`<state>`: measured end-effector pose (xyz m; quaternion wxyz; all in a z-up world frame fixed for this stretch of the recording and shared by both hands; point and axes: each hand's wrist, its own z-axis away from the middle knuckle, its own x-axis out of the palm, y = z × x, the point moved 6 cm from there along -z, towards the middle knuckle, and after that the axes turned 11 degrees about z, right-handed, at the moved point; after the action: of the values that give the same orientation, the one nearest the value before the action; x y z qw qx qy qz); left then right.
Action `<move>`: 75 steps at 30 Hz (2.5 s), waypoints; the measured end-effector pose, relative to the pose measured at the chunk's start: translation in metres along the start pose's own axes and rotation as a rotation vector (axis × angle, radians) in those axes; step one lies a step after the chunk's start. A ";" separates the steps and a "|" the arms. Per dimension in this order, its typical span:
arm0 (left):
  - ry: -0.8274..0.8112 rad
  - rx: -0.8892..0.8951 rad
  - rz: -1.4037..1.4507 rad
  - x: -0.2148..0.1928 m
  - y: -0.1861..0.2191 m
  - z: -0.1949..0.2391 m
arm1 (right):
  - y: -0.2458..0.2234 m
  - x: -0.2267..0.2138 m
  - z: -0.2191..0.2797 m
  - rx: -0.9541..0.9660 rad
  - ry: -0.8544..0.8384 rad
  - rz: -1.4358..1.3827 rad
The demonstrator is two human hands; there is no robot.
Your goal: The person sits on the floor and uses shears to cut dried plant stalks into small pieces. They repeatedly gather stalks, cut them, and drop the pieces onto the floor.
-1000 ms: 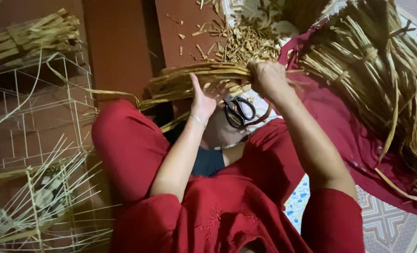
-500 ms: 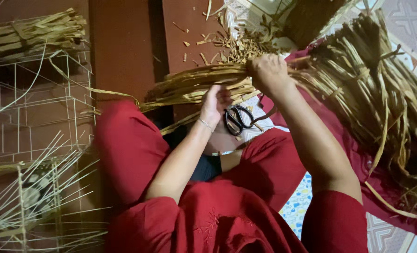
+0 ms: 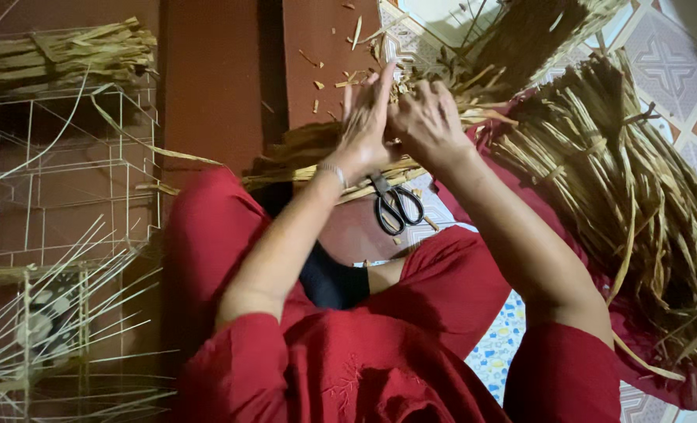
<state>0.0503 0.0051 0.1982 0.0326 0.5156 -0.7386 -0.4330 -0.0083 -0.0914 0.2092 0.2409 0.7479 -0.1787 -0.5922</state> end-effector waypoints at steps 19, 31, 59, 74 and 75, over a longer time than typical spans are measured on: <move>-0.316 -0.619 0.555 -0.018 -0.116 -0.055 | 0.048 0.025 0.111 0.583 0.601 -0.341; -0.250 -0.724 0.749 -0.036 -0.096 -0.053 | -0.157 0.247 0.161 0.588 -0.453 -0.638; -0.458 -0.406 0.432 -0.023 -0.054 -0.043 | -0.012 0.028 0.169 0.724 0.314 -1.414; -0.624 -0.376 0.518 -0.006 -0.051 -0.029 | 0.024 -0.021 0.149 0.596 0.306 -0.990; -0.622 -0.418 0.512 -0.006 -0.055 -0.028 | 0.024 -0.022 0.148 0.592 0.311 -1.004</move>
<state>0.1076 -0.0127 0.1809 0.0185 0.1440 -0.7138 -0.6851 -0.1573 -0.1209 0.2133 -0.2631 0.8540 0.0761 -0.4424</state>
